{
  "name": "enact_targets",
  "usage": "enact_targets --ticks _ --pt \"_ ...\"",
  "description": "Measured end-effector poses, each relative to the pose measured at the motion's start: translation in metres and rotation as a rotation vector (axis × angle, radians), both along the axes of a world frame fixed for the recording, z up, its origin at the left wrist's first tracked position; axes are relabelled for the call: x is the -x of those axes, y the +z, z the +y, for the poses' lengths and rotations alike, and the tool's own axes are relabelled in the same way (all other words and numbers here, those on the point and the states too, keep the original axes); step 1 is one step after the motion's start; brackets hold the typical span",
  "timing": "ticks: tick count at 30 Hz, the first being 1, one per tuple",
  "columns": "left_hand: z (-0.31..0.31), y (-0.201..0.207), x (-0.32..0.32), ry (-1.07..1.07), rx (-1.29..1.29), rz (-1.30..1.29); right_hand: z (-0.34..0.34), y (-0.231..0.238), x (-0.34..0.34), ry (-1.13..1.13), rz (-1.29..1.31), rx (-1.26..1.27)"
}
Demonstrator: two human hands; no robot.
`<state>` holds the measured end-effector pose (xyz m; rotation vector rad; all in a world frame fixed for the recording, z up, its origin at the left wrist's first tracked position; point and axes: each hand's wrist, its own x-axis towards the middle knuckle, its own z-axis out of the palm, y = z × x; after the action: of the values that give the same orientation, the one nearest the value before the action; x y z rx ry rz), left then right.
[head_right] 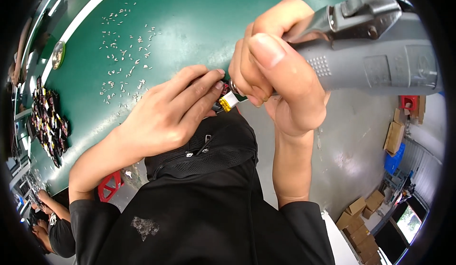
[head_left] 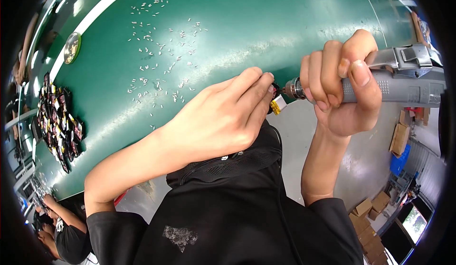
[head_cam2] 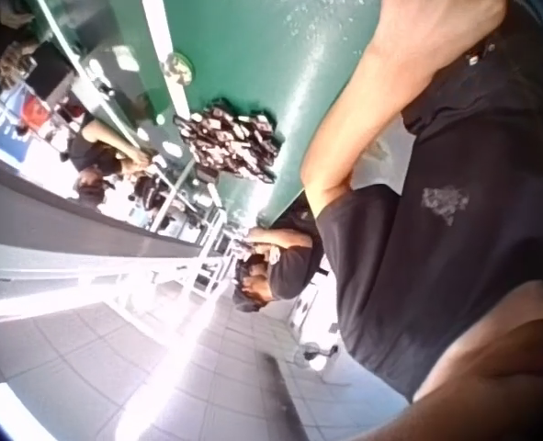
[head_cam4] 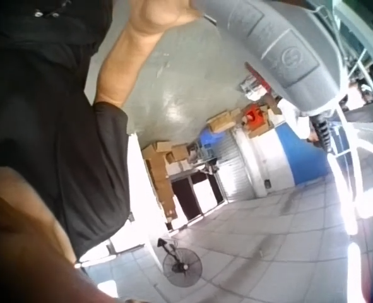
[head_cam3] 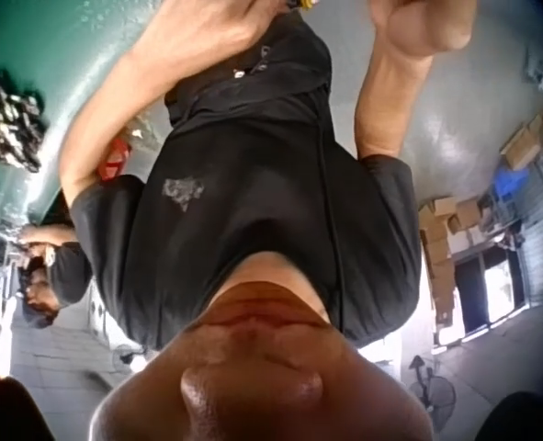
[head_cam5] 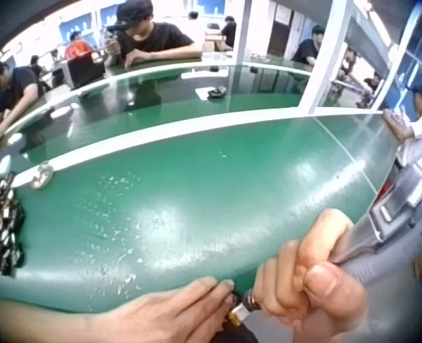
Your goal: Screw in small electronic components using an electric screwdriver at a production line bench.
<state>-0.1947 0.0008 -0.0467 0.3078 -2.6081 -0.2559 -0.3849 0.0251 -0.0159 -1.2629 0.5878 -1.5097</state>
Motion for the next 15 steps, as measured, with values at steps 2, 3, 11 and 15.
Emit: enact_targets --ticks 2,3,11,15 --pt "0.0 0.001 -0.004 0.005 -0.001 0.011 -0.002 0.0 -0.006 0.031 -0.094 0.062" --pt "0.0 0.0 -0.007 0.001 -0.012 0.016 -0.001 0.001 -0.009 0.04 -0.103 0.063" --pt "0.024 0.024 -0.08 0.122 -0.131 0.016 0.009 -0.001 -0.016 0.228 -0.446 0.031" --pt "0.021 0.037 -0.185 0.762 -0.061 0.09 0.005 -0.02 -0.024 0.21 -0.541 -0.047"
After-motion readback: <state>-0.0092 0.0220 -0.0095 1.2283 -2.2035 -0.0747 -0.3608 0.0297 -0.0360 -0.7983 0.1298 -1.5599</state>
